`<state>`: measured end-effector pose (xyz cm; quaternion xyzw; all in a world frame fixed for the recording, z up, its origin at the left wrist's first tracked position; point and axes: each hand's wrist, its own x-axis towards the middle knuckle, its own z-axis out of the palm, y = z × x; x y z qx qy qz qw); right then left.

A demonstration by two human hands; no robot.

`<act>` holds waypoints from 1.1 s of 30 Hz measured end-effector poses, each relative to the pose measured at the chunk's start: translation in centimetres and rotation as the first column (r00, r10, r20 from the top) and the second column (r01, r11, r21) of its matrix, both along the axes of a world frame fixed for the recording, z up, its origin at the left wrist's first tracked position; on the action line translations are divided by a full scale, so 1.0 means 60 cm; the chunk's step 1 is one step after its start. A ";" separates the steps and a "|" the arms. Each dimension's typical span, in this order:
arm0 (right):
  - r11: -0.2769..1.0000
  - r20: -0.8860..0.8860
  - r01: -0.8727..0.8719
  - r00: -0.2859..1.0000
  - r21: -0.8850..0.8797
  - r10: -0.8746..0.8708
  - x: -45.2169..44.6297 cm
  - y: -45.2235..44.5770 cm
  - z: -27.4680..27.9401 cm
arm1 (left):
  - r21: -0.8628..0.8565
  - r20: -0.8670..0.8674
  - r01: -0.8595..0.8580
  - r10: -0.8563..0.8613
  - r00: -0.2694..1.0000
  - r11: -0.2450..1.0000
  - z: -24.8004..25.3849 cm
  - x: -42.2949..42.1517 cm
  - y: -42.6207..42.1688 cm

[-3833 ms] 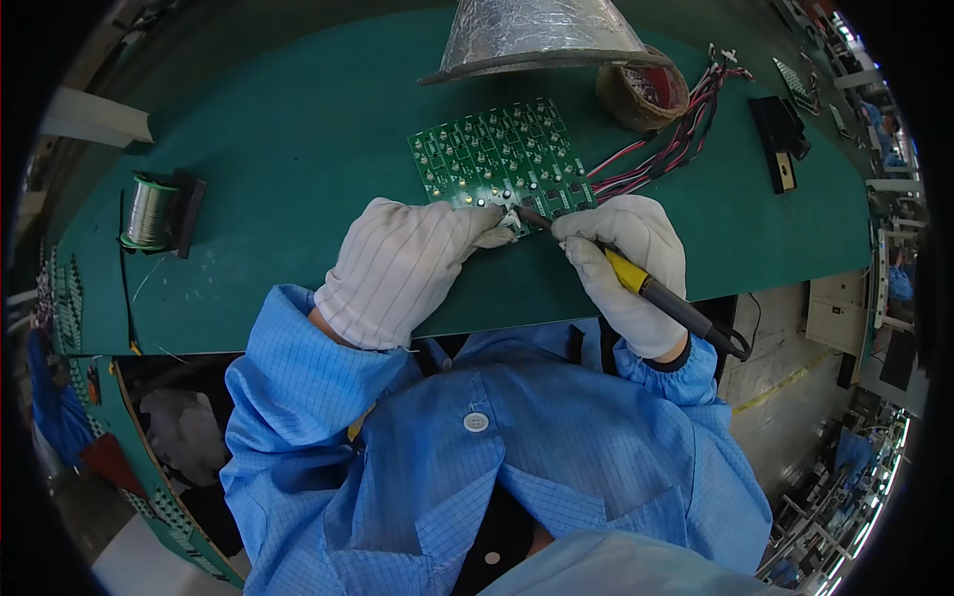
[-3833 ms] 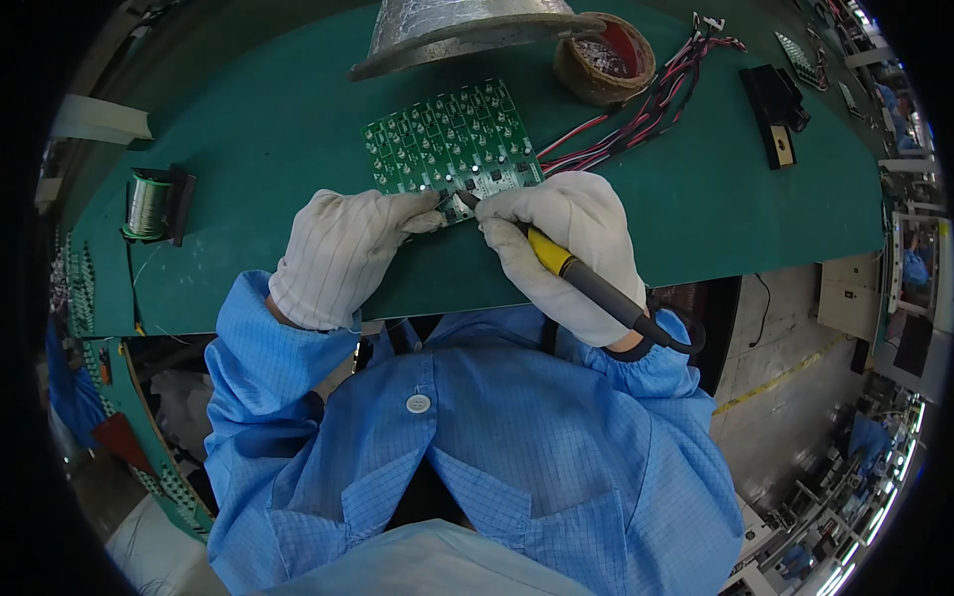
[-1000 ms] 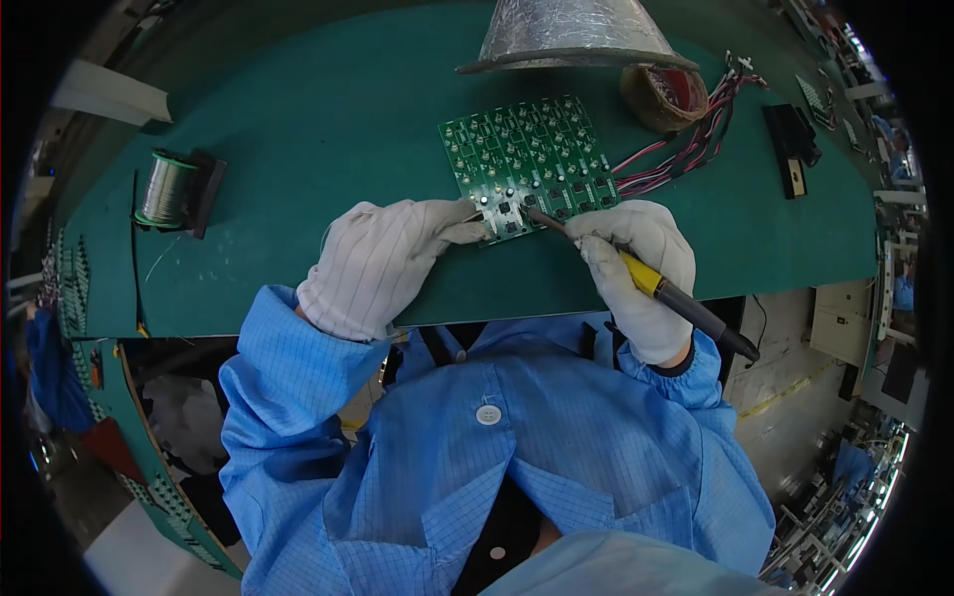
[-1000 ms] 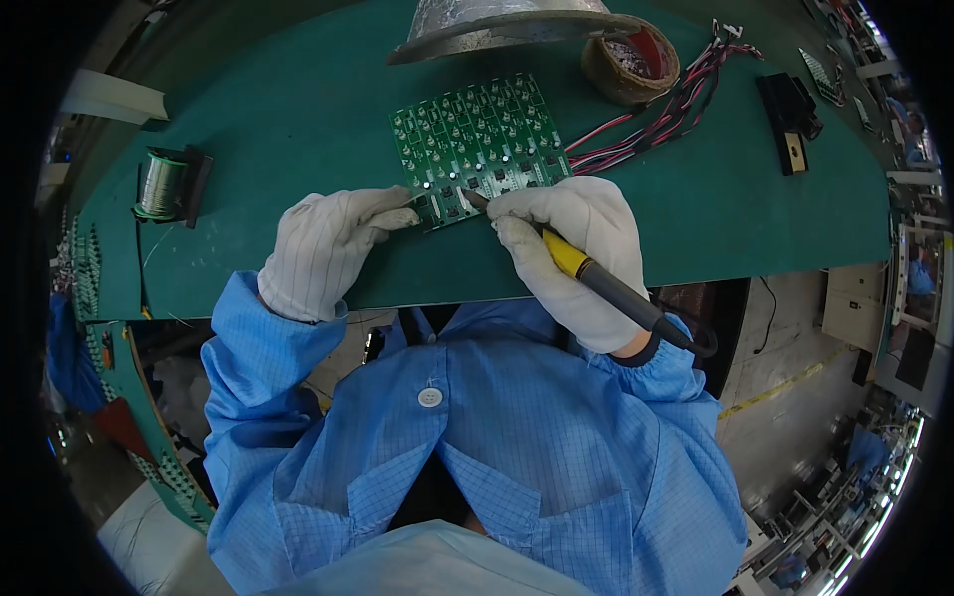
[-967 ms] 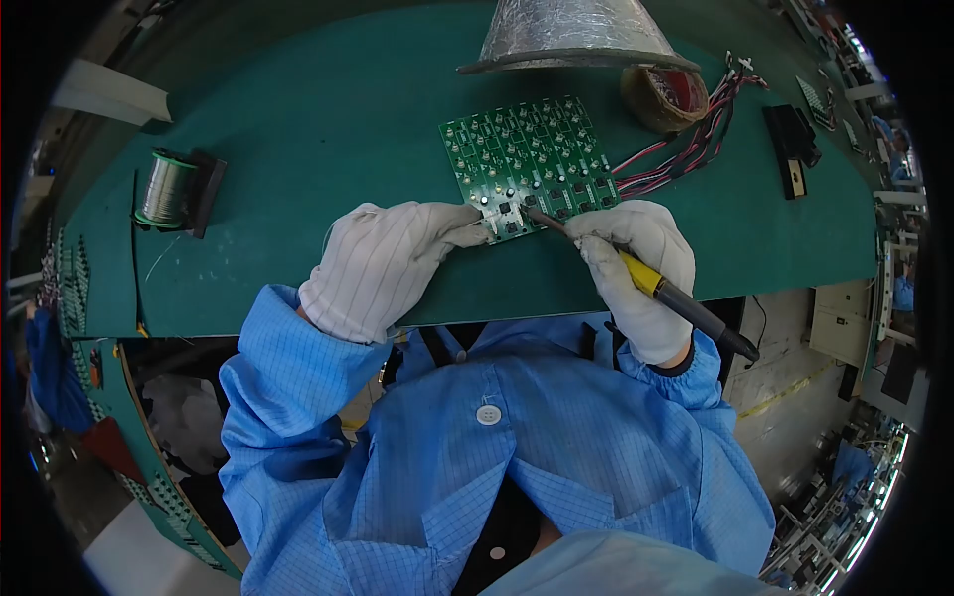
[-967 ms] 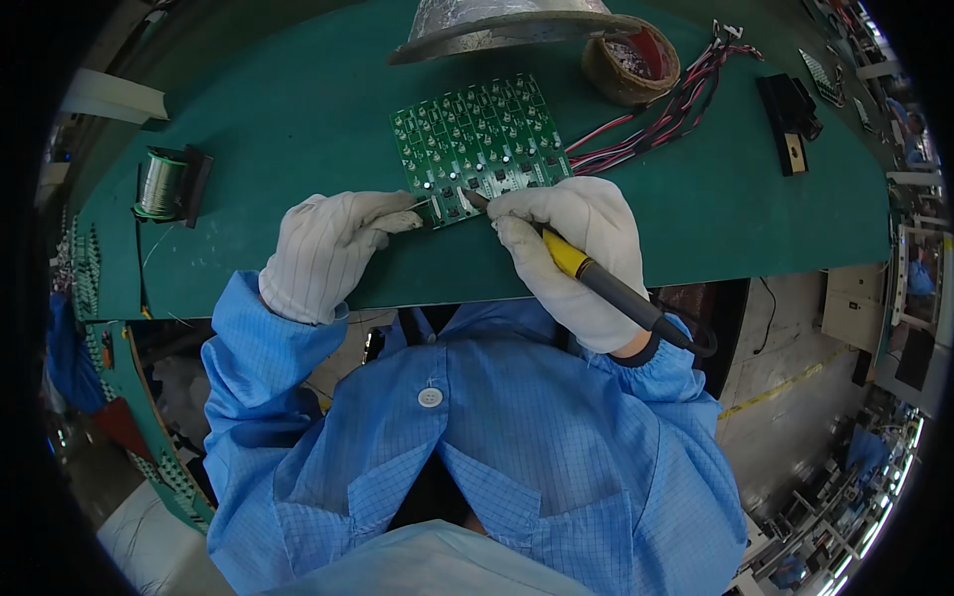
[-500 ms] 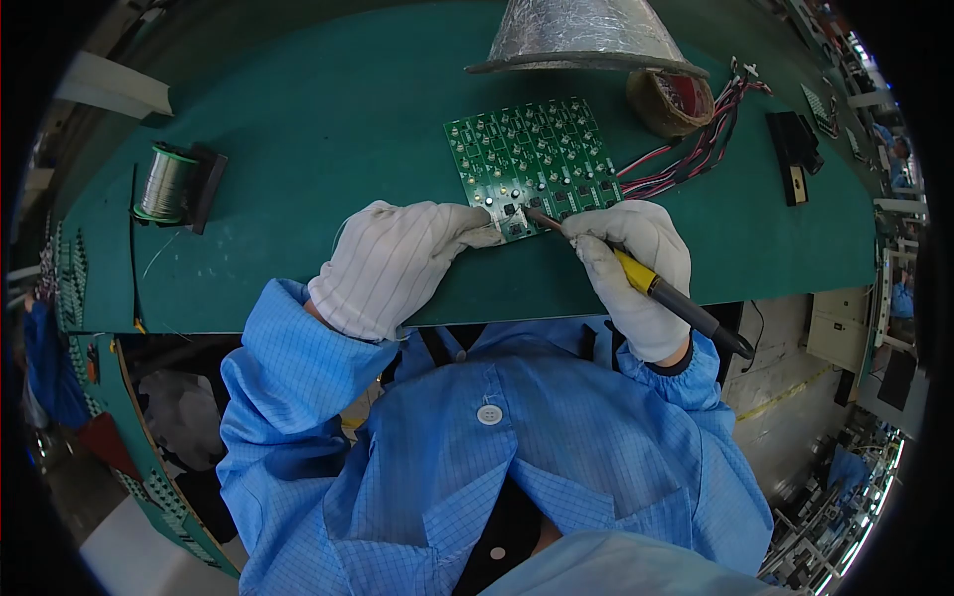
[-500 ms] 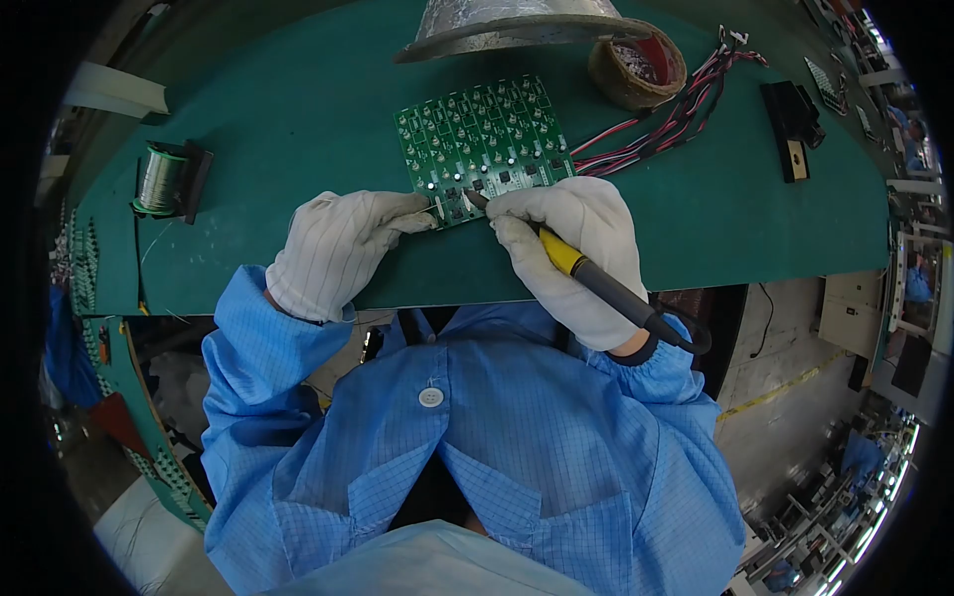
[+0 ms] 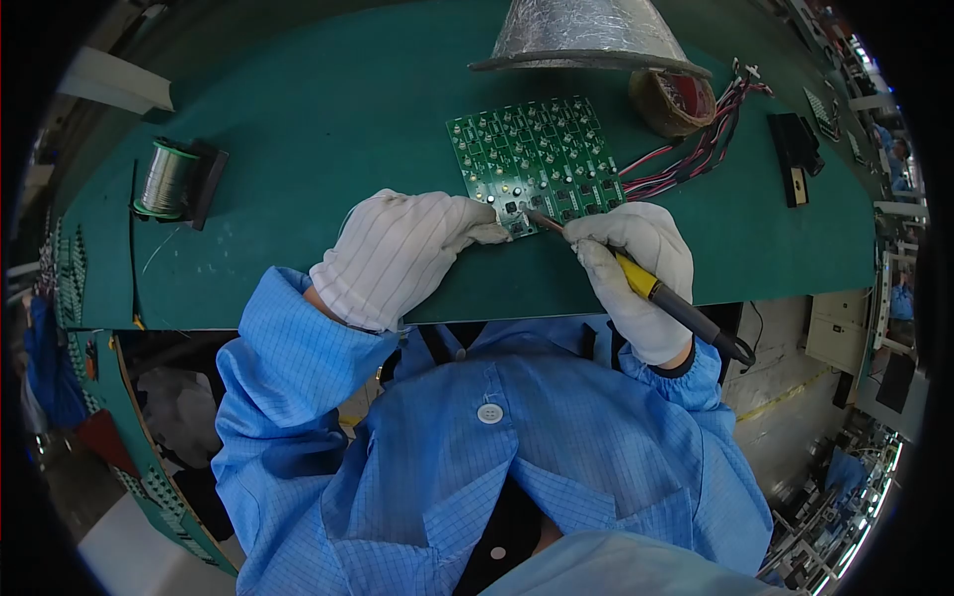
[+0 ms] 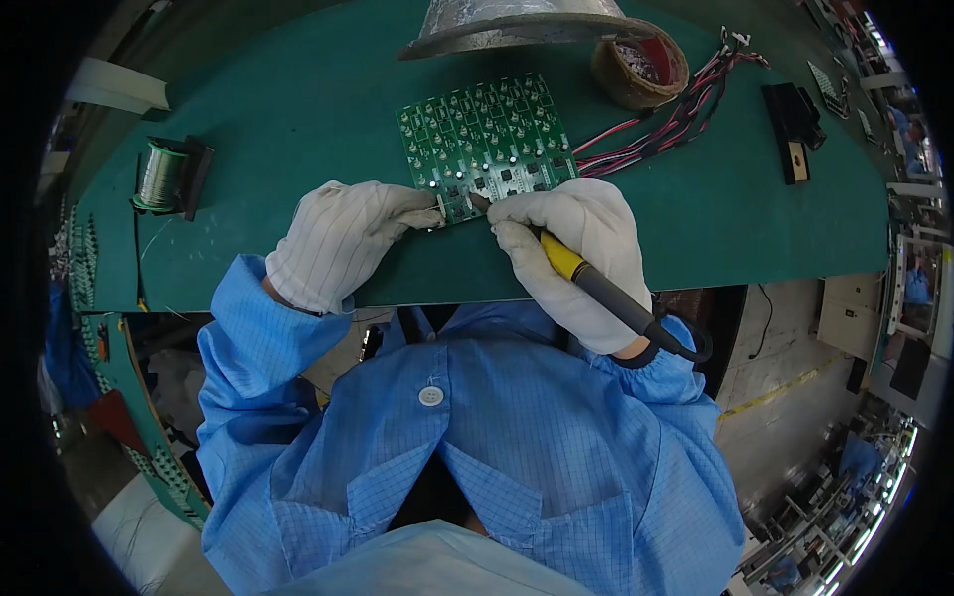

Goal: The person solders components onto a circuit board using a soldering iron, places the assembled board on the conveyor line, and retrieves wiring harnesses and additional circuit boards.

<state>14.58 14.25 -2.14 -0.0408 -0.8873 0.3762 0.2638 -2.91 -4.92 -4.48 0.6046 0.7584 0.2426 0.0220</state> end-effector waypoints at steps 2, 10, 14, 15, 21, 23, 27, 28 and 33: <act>1.000 0.028 -0.008 1.000 -0.003 0.008 0.001 0.000 0.005 | -0.002 0.007 0.003 -0.003 1.000 1.000 0.000 -0.002 0.001; 1.000 0.020 -0.015 1.000 0.017 0.015 0.003 0.000 0.008 | -0.014 0.037 0.041 -0.040 0.999 0.999 -0.002 -0.008 0.002; 1.000 0.021 -0.015 1.000 0.011 0.015 0.004 0.000 0.008 | -0.015 0.016 0.072 -0.071 0.997 0.997 0.002 -0.011 0.006; 1.000 0.021 -0.015 1.000 0.010 0.015 0.004 0.000 0.008 | -0.035 0.011 0.081 -0.080 0.997 0.996 0.003 -0.012 0.007; 1.000 0.022 -0.021 1.000 0.018 0.020 0.005 0.001 0.012 | -0.113 0.037 0.082 -0.079 0.996 0.990 0.019 -0.014 0.013; 1.000 0.013 -0.028 1.000 0.011 0.028 0.005 0.001 0.011 | -0.099 0.045 0.087 -0.083 0.996 0.991 0.013 -0.016 0.015; 1.000 0.003 -0.021 1.000 -0.015 0.021 0.008 -0.002 0.007 | 0.030 0.057 0.097 -0.099 0.994 0.995 -0.047 -0.021 0.004; 0.999 0.000 -0.027 1.000 -0.023 0.027 0.008 -0.001 0.006 | 0.068 0.058 0.099 -0.103 0.993 0.993 -0.060 -0.021 0.001; 0.999 0.004 -0.048 0.999 -0.007 0.048 0.009 0.001 0.008 | -0.062 0.076 0.093 -0.088 0.993 0.994 0.008 -0.012 0.020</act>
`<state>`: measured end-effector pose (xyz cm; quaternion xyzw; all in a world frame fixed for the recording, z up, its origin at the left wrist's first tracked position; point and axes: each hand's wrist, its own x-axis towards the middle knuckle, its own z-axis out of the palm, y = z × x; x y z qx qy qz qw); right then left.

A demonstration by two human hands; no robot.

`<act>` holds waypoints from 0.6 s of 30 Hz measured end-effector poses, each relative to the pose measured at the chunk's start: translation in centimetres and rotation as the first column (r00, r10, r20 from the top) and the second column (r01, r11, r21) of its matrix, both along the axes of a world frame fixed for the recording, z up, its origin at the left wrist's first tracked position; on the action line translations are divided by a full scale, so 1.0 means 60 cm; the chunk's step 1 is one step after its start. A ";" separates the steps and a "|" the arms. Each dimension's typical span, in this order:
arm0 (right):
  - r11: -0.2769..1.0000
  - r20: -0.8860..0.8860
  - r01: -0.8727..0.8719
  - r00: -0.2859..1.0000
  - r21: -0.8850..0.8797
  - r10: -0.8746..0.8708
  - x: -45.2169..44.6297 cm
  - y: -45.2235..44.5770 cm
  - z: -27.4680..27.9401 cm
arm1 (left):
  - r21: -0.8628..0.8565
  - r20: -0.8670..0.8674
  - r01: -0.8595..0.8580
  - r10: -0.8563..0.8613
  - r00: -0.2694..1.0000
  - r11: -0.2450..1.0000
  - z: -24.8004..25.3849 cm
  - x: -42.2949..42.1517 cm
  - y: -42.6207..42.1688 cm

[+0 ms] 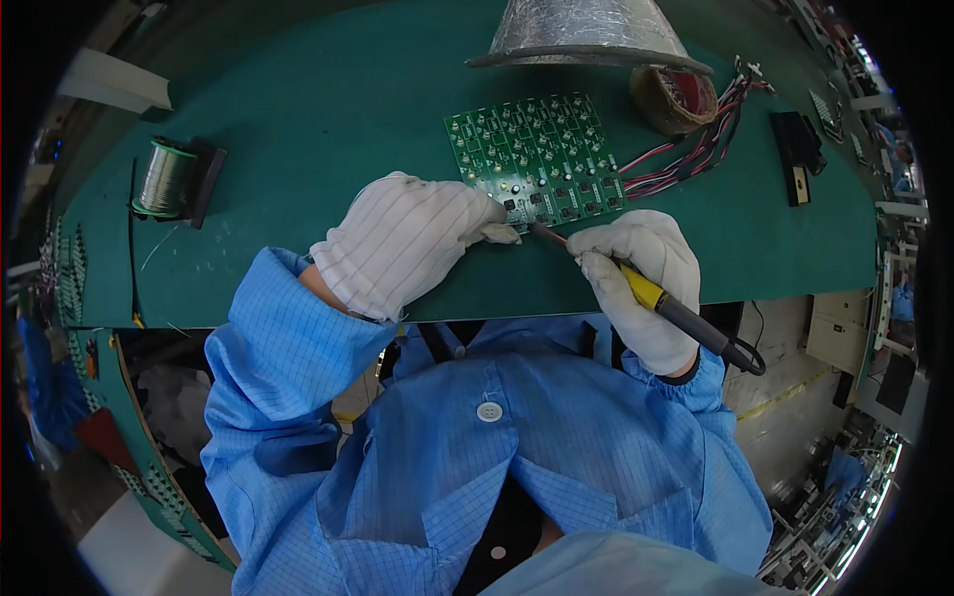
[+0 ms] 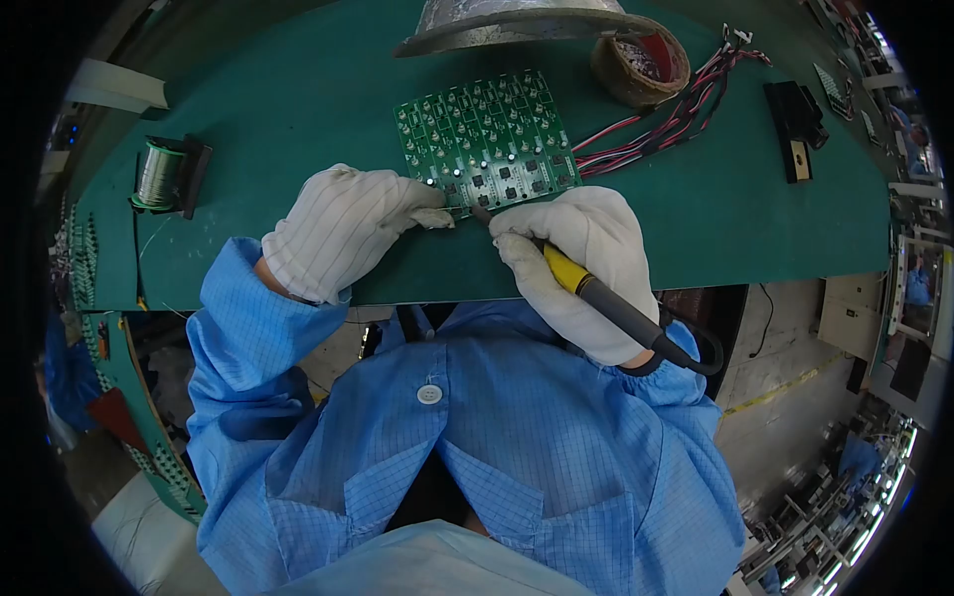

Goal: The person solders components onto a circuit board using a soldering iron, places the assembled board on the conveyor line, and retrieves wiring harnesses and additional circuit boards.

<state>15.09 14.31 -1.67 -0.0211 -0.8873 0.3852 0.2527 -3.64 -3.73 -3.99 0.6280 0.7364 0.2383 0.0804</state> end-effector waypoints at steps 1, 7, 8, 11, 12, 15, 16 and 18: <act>1.000 -0.008 0.002 1.000 -0.004 -0.002 0.000 -0.001 0.000 | 0.000 0.001 0.000 0.000 1.000 1.000 0.003 0.002 -0.001; 1.000 0.006 -0.013 1.000 -0.008 0.013 0.002 0.000 0.009 | 0.002 -0.123 -0.109 0.109 0.986 0.994 0.019 0.001 -0.005; 1.000 0.015 -0.017 1.000 -0.026 0.017 0.003 0.000 0.011 | 0.087 -0.076 -0.134 0.140 0.987 0.987 0.018 -0.001 -0.008; 0.994 -0.013 0.010 1.000 -0.106 -0.012 0.010 0.004 0.005 | -0.001 0.128 -0.256 0.254 0.959 0.967 0.025 0.007 -0.013; 0.994 -0.013 0.011 1.000 -0.105 -0.013 0.013 0.004 0.006 | -0.183 0.261 -0.314 0.354 0.898 0.932 0.028 0.012 -0.012; 0.971 0.054 0.110 0.993 -0.211 -0.101 0.020 0.002 0.012 | -0.258 0.333 -0.311 0.386 0.860 0.915 0.032 0.022 -0.005; 0.958 0.064 0.154 0.988 -0.244 -0.142 0.021 0.002 0.015 | -0.258 0.333 -0.312 0.387 0.860 0.915 0.031 0.026 -0.003; 0.942 0.074 0.194 0.981 -0.274 -0.181 0.021 -0.001 0.017 | -0.227 0.348 -0.253 0.321 0.881 0.941 0.028 0.033 0.001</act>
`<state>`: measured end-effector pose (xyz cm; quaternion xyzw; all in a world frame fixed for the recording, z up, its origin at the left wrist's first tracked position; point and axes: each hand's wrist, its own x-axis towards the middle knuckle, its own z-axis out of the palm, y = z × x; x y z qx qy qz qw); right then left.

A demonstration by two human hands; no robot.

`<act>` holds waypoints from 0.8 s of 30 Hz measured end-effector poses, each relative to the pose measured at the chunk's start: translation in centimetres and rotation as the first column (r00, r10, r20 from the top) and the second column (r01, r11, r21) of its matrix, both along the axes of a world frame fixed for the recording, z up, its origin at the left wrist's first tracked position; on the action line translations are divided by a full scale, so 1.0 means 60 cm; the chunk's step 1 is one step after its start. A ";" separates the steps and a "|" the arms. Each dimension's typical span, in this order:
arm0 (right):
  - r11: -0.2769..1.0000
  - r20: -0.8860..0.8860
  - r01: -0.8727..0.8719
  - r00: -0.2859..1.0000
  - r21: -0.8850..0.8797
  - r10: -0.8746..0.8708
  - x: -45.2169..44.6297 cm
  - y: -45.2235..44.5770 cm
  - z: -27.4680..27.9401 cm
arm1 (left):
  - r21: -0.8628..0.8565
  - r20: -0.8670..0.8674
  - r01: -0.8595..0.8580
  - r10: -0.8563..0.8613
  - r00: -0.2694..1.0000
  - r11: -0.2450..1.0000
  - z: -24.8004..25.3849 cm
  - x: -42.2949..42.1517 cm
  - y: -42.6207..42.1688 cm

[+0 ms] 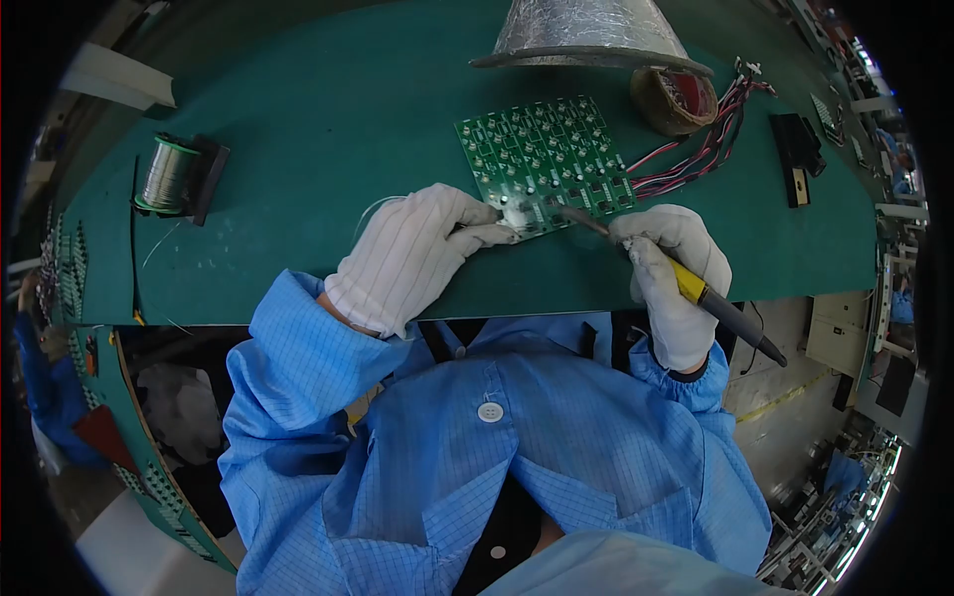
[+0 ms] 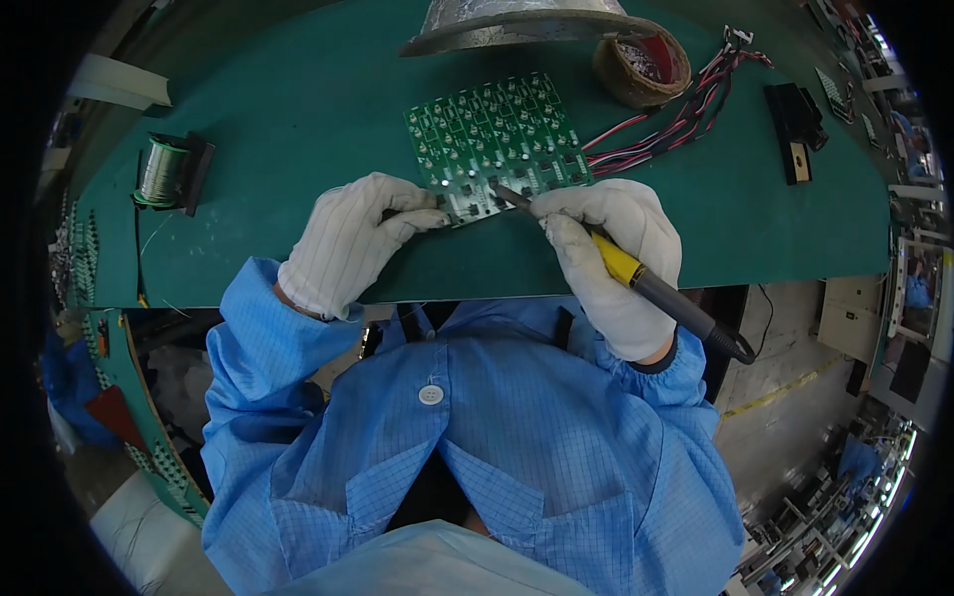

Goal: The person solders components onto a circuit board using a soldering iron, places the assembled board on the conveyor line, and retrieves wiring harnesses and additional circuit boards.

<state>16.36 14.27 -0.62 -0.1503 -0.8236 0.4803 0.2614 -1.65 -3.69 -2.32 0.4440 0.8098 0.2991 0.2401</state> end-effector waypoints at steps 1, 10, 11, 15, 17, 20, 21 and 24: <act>1.000 0.011 0.018 1.000 -0.025 -0.017 0.001 -0.002 0.001 | 0.023 0.070 -0.026 0.025 0.997 0.999 -0.003 0.009 0.002; 0.997 -0.032 -0.048 0.998 0.066 0.050 0.000 -0.002 -0.012 | 0.324 -0.475 0.124 0.048 0.878 0.938 -0.042 0.009 -0.018; 0.993 -0.026 -0.076 0.997 0.088 0.078 -0.001 -0.003 -0.012 | 0.360 -0.515 0.149 0.063 0.855 0.921 -0.050 0.008 -0.021; 0.982 -0.048 -0.109 0.992 0.151 0.118 -0.008 -0.003 -0.020 | 0.317 -0.515 0.278 -0.082 0.853 0.907 -0.039 0.007 -0.034; 0.965 -0.051 -0.128 0.988 0.229 0.143 -0.011 -0.003 -0.020 | 0.261 -0.297 0.137 -0.056 0.953 0.956 -0.025 0.013 -0.033; 0.954 -0.057 -0.135 0.986 0.266 0.156 -0.014 -0.003 -0.022 | 0.293 -0.300 0.132 -0.040 0.953 0.947 -0.020 0.014 -0.029; 0.954 -0.057 -0.136 0.986 0.267 0.156 -0.015 -0.003 -0.023 | 0.293 -0.300 0.132 -0.040 0.953 0.947 -0.021 0.015 -0.027; 0.949 -0.054 -0.141 0.985 0.282 0.163 -0.018 -0.002 -0.025 | 0.331 -0.322 0.143 -0.031 0.946 0.933 -0.024 0.016 -0.022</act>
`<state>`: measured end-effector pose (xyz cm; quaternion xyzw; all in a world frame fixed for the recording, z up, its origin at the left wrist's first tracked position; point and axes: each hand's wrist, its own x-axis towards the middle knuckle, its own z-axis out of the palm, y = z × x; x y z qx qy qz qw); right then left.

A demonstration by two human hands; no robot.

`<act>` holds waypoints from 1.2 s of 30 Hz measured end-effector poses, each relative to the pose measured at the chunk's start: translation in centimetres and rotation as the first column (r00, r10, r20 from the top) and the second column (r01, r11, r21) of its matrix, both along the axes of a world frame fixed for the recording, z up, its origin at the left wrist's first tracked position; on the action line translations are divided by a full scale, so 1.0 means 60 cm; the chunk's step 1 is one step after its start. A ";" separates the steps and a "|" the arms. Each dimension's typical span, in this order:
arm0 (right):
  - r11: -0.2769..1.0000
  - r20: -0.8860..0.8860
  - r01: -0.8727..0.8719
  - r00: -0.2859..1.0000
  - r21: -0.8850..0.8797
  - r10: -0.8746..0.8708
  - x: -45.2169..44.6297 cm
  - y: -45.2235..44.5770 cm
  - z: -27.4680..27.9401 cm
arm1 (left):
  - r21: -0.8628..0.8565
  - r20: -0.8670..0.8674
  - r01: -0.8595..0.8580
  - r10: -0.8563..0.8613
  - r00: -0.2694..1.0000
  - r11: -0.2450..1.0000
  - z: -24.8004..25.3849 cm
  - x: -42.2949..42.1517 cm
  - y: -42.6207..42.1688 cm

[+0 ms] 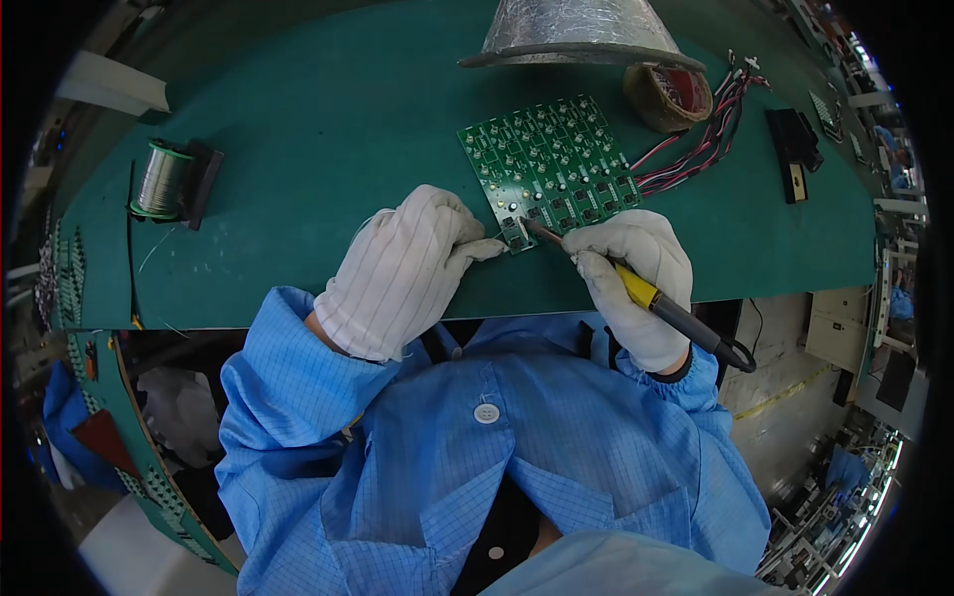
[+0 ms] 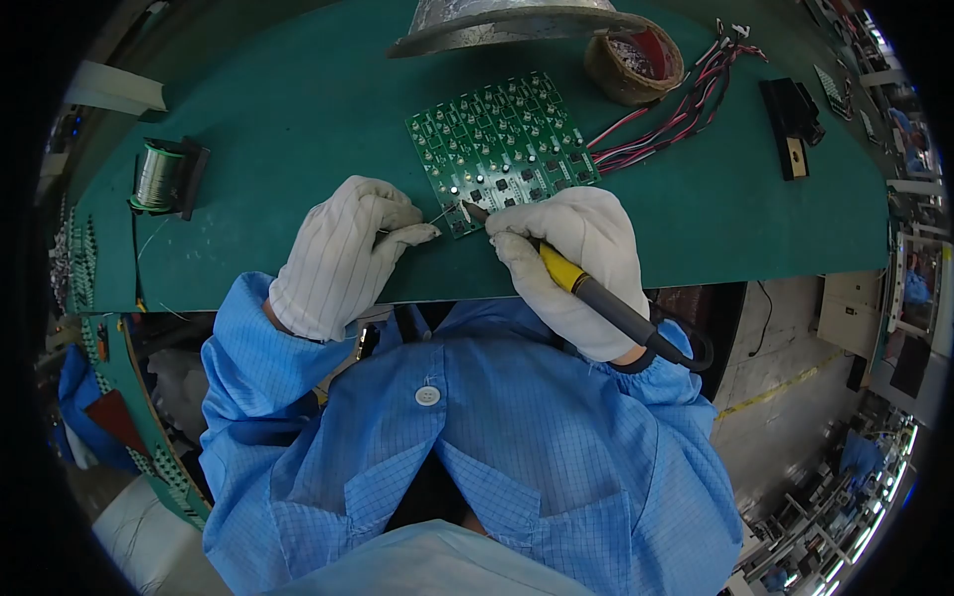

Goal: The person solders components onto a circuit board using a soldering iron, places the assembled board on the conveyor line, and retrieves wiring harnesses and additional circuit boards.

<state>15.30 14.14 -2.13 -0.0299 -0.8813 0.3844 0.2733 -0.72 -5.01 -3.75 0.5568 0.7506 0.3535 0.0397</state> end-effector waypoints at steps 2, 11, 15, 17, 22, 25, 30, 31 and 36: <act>0.999 0.022 -0.009 1.000 0.043 0.009 -0.001 0.001 0.001 | 0.017 -0.042 0.026 -0.025 0.999 1.000 0.001 0.000 0.002; 0.995 0.021 -0.059 0.998 0.076 0.057 -0.003 0.010 0.002 | -0.055 0.028 -0.002 0.003 1.000 0.998 0.005 -0.001 0.003; 0.991 0.015 -0.103 0.995 0.091 0.102 -0.007 0.013 0.006 | -0.103 0.001 -0.013 0.013 1.000 0.995 0.000 -0.001 0.007; 0.987 0.000 -0.127 0.992 0.097 0.127 -0.009 0.015 0.004 | -0.107 -0.047 -0.002 -0.003 0.999 0.994 -0.008 -0.003 0.010; 0.991 0.051 -0.103 0.994 0.089 0.099 -0.004 0.012 0.011 | -0.114 -0.078 0.007 -0.016 0.997 0.993 -0.015 -0.006 0.011; 0.993 0.099 -0.097 0.991 0.065 0.090 -0.002 0.010 0.016 | -0.216 -0.029 -0.018 0.012 1.000 0.976 0.002 -0.002 0.016; 0.987 0.006 -0.123 0.992 0.104 0.123 -0.005 0.015 0.011 | -0.350 0.027 -0.022 0.033 0.999 0.937 0.004 -0.006 0.021; 0.987 0.027 -0.129 0.991 0.100 0.127 -0.003 0.015 0.015 | -0.363 0.009 0.007 -0.004 1.000 0.932 0.000 -0.008 0.021; 0.987 0.028 -0.134 0.991 0.091 0.132 0.000 0.016 0.012 | -0.377 0.007 0.103 -0.108 0.994 0.920 0.006 -0.015 0.021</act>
